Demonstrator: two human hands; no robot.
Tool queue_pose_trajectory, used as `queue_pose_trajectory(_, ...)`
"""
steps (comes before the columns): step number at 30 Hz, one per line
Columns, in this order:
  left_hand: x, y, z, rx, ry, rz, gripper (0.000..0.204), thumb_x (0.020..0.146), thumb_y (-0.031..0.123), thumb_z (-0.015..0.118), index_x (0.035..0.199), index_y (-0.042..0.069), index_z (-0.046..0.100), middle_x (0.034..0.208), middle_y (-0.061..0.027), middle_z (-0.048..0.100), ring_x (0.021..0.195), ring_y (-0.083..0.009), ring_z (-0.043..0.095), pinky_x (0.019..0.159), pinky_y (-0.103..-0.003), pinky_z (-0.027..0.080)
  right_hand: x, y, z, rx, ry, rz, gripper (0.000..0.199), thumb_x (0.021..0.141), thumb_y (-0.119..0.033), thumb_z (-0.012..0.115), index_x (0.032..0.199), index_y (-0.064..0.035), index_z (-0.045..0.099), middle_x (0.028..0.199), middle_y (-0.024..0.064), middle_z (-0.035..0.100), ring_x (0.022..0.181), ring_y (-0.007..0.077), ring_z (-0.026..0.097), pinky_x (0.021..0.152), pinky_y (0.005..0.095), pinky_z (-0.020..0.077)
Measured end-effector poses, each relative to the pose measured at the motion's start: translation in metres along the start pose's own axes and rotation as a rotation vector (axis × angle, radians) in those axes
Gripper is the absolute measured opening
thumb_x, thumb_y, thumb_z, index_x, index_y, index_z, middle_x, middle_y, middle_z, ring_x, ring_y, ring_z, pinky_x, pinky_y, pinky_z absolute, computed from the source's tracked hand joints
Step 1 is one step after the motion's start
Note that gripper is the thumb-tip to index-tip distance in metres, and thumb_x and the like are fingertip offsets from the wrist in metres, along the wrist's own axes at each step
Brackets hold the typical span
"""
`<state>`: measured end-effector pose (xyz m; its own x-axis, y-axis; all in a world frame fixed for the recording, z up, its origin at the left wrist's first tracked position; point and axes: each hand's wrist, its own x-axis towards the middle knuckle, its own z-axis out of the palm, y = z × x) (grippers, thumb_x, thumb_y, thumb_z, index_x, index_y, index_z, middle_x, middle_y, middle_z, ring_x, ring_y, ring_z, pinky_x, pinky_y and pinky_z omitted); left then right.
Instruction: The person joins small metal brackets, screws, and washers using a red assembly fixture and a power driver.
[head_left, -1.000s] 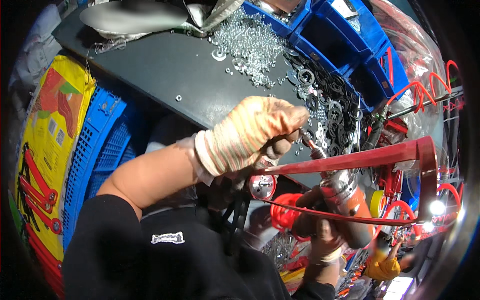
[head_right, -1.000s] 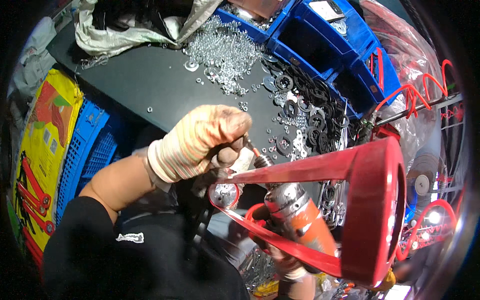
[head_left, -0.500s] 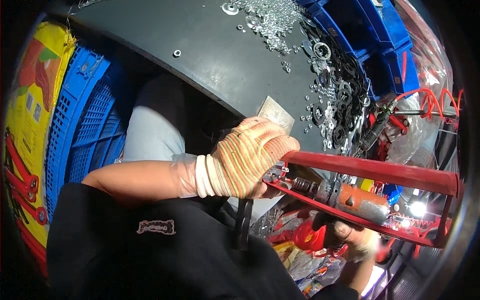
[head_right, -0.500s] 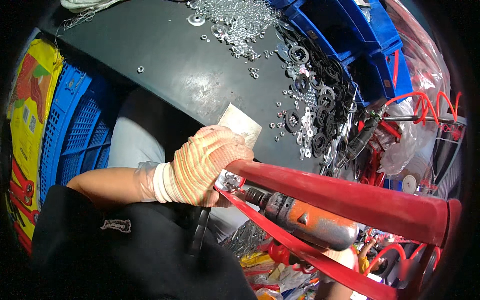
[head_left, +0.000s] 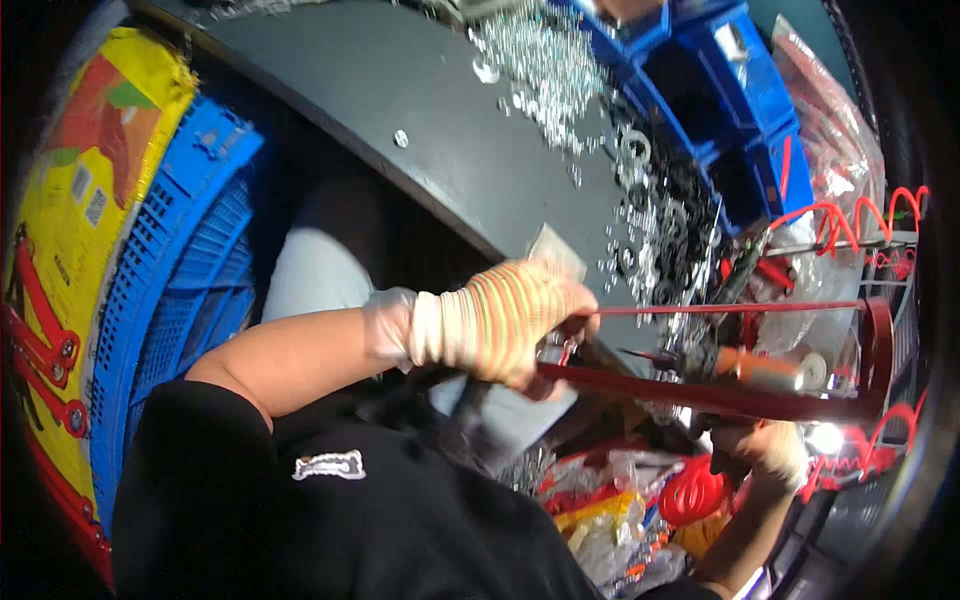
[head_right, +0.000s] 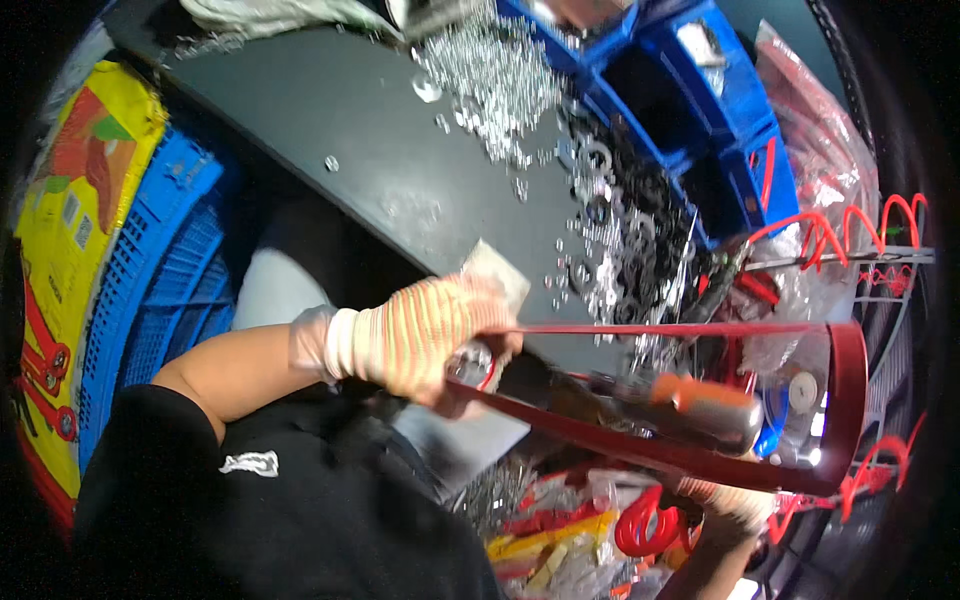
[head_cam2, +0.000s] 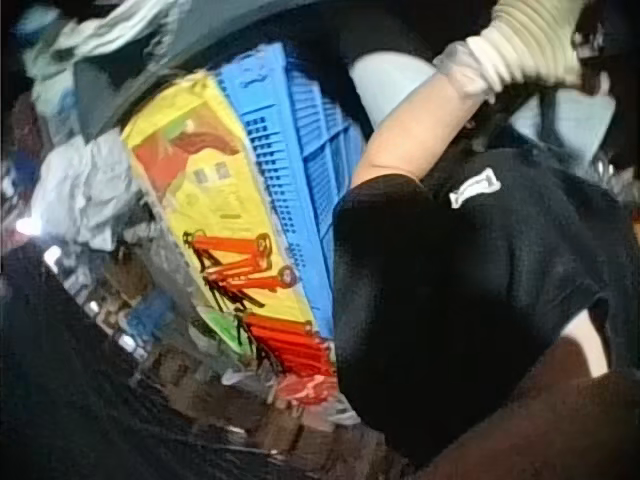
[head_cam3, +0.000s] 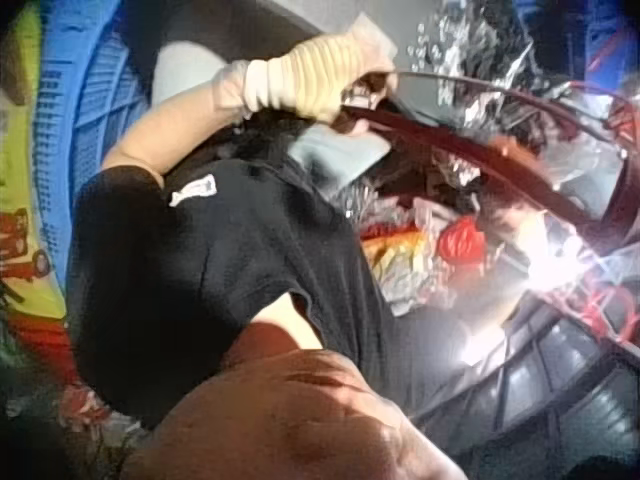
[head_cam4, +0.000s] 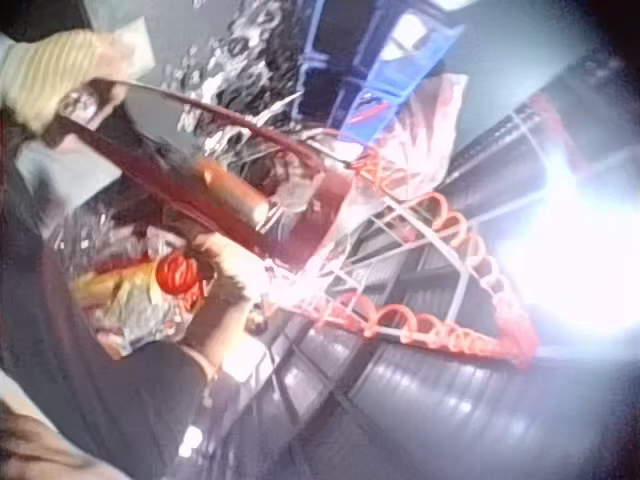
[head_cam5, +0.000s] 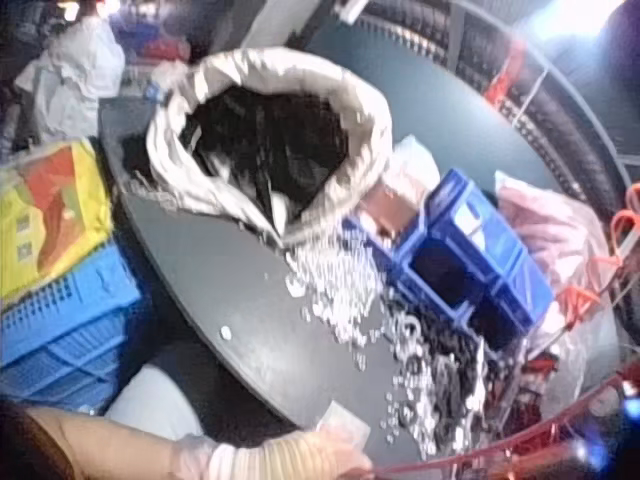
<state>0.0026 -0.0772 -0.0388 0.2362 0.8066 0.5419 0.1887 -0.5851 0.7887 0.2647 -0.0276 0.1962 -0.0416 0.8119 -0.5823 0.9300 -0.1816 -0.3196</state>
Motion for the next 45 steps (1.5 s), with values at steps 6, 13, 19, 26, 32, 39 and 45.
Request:
queue_pose_trajectory(6, 0.009, 0.025, -0.021, -1.169, -0.182, 0.106, 0.057, 0.073, 0.018, 0.075, 0.121, 0.002, 0.047, 0.108, -0.0143, 0.058, 0.093, -0.0268, 0.062, 0.085, -0.039, 0.048, 0.103, 0.175, -0.014, -0.511, 0.690, 0.002, 0.038, 0.073, -0.001, 0.057, 0.110, -0.0020, 0.062, 0.092, 0.0152, 0.069, 0.086, 0.0320, 0.066, 0.081, 0.0381, 0.0493)
queue_pose_trajectory(13, -0.002, 0.047, -0.047, -1.324, 0.452, 0.190, 0.072, 0.068, 0.009, 0.071, 0.133, 0.015, 0.042, 0.123, -0.0030, 0.051, 0.096, -0.0216, 0.057, 0.096, -0.045, 0.043, 0.080, 0.091, 0.079, -0.197, 0.475, -0.936, 0.037, 0.077, -0.008, 0.064, 0.113, -0.0025, 0.061, 0.092, 0.0112, 0.063, 0.083, 0.0245, 0.061, 0.078, 0.0356, 0.0499)
queue_pose_trajectory(19, 0.018, 0.079, -0.067, -1.400, 0.375, 0.495, 0.054, 0.074, 0.015, 0.076, 0.120, 0.010, 0.050, 0.095, 0.0017, 0.050, 0.081, -0.0136, 0.053, 0.078, -0.039, 0.043, 0.041, 0.053, 0.155, -0.263, -0.024, -0.923, 0.024, 0.070, -0.023, 0.070, 0.083, -0.0084, 0.055, 0.057, 0.0093, 0.045, 0.050, 0.0306, 0.046, 0.057, 0.0393, 0.0456)
queue_pose_trajectory(26, 0.012, 0.002, -0.090, 0.135, 0.215, -0.385, 0.046, 0.082, 0.025, 0.066, 0.120, 0.004, 0.055, 0.111, -0.0161, 0.062, 0.102, -0.0302, 0.062, 0.090, -0.039, 0.048, 0.058, 0.018, 0.179, 1.271, -0.430, -0.654, 0.057, 0.081, -0.046, 0.071, 0.110, -0.0009, 0.056, 0.059, 0.0010, 0.052, 0.040, 0.0075, 0.038, 0.038, 0.0234, 0.0316)
queue_pose_trajectory(32, 0.054, -0.056, -0.118, 1.027, 0.004, -0.402, 0.015, 0.085, 0.015, 0.057, 0.097, 0.007, 0.061, 0.097, -0.0150, 0.060, 0.092, -0.0343, 0.059, 0.082, -0.043, 0.048, 0.106, 0.017, 0.165, 1.577, -0.228, -0.807, 0.014, 0.097, -0.020, 0.049, 0.092, -0.0065, 0.049, 0.044, -0.0047, 0.029, 0.033, 0.0060, 0.027, 0.033, 0.0241, 0.0269)
queue_pose_trajectory(39, 0.262, -0.141, -0.158, 1.000, 0.131, 0.038, 0.024, 0.087, 0.018, 0.055, 0.108, 0.007, 0.060, 0.105, -0.0149, 0.061, 0.100, -0.0346, 0.059, 0.087, -0.043, 0.047, 0.155, 0.026, 0.169, 1.804, -0.178, -0.760, 0.052, 0.057, 0.020, 0.057, 0.104, -0.0026, 0.049, 0.052, -0.0070, 0.029, 0.040, 0.0082, 0.029, 0.038, 0.0223, 0.0288)
queue_pose_trajectory(45, 0.312, -0.182, -0.173, 1.140, -0.243, -0.314, 0.043, 0.093, 0.040, 0.044, 0.117, 0.009, 0.061, 0.112, -0.0171, 0.062, 0.103, -0.0353, 0.060, 0.088, -0.045, 0.047, 0.175, 0.040, 0.181, 2.130, -0.381, -0.722, 0.080, 0.058, 0.022, 0.056, 0.133, 0.0023, 0.038, 0.052, -0.0084, 0.025, 0.038, 0.0064, 0.023, 0.036, 0.0212, 0.0216)
